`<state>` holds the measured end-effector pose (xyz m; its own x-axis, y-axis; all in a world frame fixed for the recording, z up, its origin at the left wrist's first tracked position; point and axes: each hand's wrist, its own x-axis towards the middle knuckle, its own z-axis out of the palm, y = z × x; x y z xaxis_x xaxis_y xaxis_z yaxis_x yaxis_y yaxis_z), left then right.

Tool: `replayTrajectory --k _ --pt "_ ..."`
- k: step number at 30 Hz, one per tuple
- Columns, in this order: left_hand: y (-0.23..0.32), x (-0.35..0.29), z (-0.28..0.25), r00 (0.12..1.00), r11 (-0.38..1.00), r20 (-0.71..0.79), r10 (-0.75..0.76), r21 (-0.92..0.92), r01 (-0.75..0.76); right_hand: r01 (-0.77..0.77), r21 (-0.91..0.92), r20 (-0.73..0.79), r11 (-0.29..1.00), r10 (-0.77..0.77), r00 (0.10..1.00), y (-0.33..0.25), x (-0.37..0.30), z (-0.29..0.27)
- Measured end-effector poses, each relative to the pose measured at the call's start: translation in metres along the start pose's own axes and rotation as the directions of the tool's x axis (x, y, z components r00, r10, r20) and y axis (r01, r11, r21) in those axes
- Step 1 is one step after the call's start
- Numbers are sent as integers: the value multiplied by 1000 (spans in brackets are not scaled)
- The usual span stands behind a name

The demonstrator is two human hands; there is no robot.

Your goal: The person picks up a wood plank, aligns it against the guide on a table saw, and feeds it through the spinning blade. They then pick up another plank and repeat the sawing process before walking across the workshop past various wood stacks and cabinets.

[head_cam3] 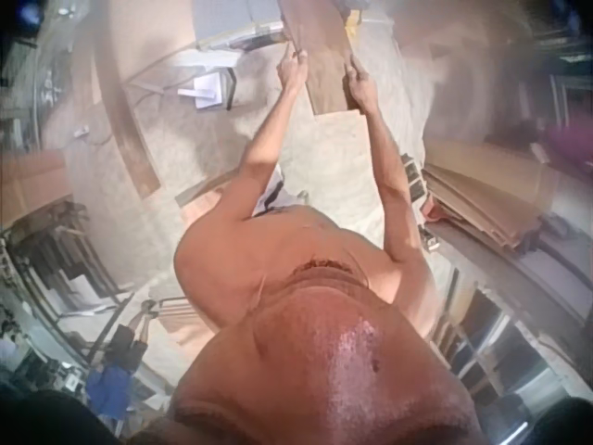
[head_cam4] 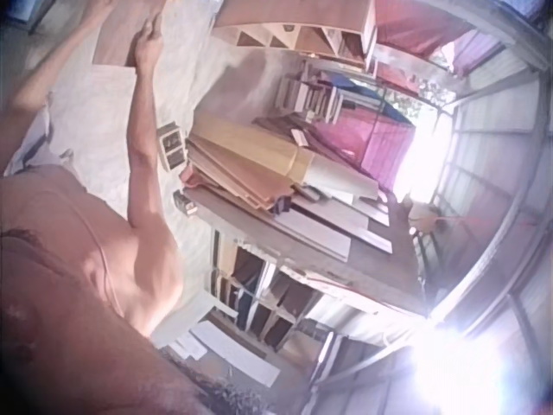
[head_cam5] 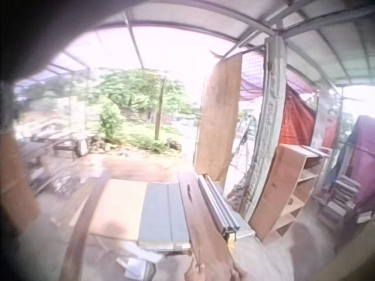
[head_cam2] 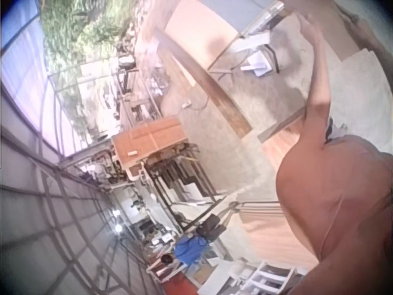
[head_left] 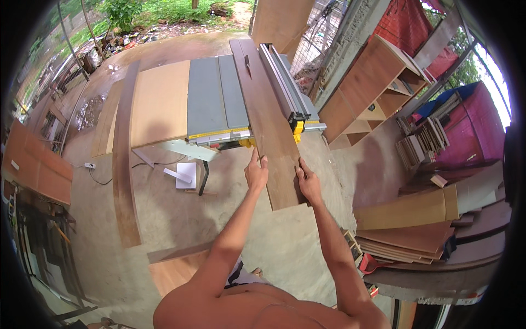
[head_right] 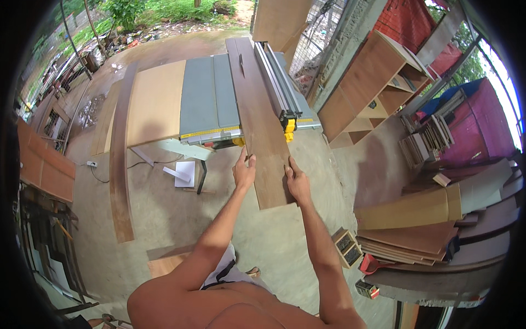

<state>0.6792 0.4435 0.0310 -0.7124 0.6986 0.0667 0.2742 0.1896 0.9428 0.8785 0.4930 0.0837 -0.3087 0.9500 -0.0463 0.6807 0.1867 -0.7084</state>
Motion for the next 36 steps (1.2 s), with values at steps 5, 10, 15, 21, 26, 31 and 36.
replayTrajectory --k 5,10,15,21,26,31,36 --pt "15 -8 -6 992 986 64 -106 138 96 198 -286 119 938 -171 978 3 -18 -18" --pt "4 -1 -9 990 993 107 -92 80 84 624 -440 456 646 -437 775 22 -56 -52" --pt "1 0 -7 990 991 105 -92 102 81 667 -455 480 590 -469 742 26 -63 -39" --pt "17 -10 -31 940 962 339 43 241 -131 729 -525 563 439 -464 684 16 -52 -39" --pt "26 -93 -62 734 872 645 212 214 -440 787 -531 600 314 -517 611 19 -44 -42" --pt "35 -101 -73 780 845 613 127 345 -409 831 -501 630 240 -557 541 18 -35 -43" --pt "34 -86 -73 768 803 633 97 407 -437 864 -466 630 192 -614 476 19 -26 -45"
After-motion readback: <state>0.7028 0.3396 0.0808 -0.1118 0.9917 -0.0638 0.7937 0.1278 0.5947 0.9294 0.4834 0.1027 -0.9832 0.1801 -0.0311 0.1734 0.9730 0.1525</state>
